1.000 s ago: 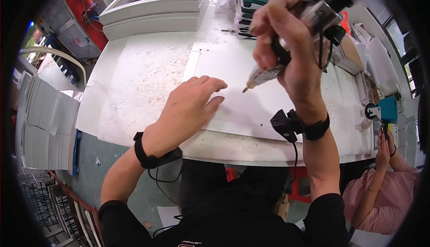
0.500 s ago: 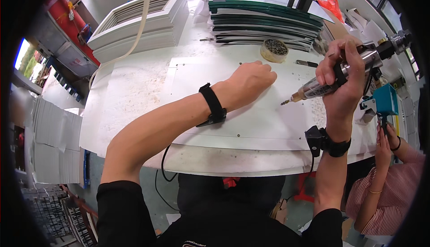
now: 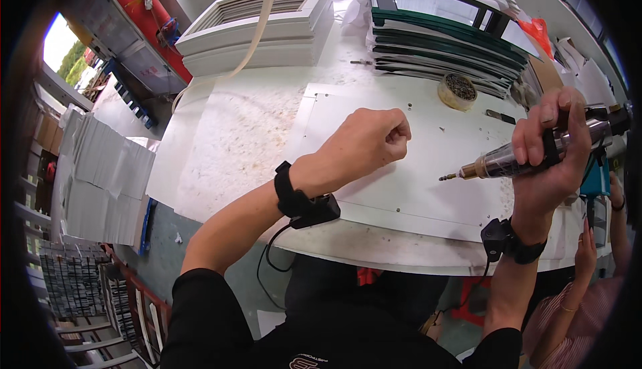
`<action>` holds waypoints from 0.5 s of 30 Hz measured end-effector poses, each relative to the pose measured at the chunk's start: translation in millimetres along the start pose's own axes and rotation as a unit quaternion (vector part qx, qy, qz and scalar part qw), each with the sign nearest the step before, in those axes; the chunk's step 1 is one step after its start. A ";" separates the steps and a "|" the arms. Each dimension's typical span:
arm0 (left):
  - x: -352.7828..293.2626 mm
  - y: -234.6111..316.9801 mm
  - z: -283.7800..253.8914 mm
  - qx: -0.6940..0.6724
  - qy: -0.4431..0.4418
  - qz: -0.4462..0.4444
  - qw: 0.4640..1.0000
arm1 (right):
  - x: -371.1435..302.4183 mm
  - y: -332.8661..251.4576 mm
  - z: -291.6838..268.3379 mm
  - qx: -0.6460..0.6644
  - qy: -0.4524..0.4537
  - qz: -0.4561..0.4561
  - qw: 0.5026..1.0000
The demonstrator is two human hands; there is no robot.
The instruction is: The person places a dark rectangular panel into a white frame on a workbench, then uses a pneumatic screwdriver to drive screws into the frame. The person handles multiple white panels and screws during the process.
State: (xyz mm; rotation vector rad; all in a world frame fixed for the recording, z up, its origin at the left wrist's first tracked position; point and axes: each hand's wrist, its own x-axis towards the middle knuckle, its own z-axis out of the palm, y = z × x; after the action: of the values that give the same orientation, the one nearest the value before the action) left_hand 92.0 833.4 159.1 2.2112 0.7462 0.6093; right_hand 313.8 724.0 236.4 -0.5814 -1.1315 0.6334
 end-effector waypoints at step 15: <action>-123.6 -40.9 -40.6 -0.508 0.072 -0.166 0.842 | 7.1 53.1 114.1 0.150 -0.121 0.008 0.981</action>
State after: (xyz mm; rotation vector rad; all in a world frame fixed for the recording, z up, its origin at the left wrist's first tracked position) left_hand -35.3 794.3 129.8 1.0370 0.6367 0.7585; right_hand 199.7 777.4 239.7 -0.2600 -1.2287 0.8877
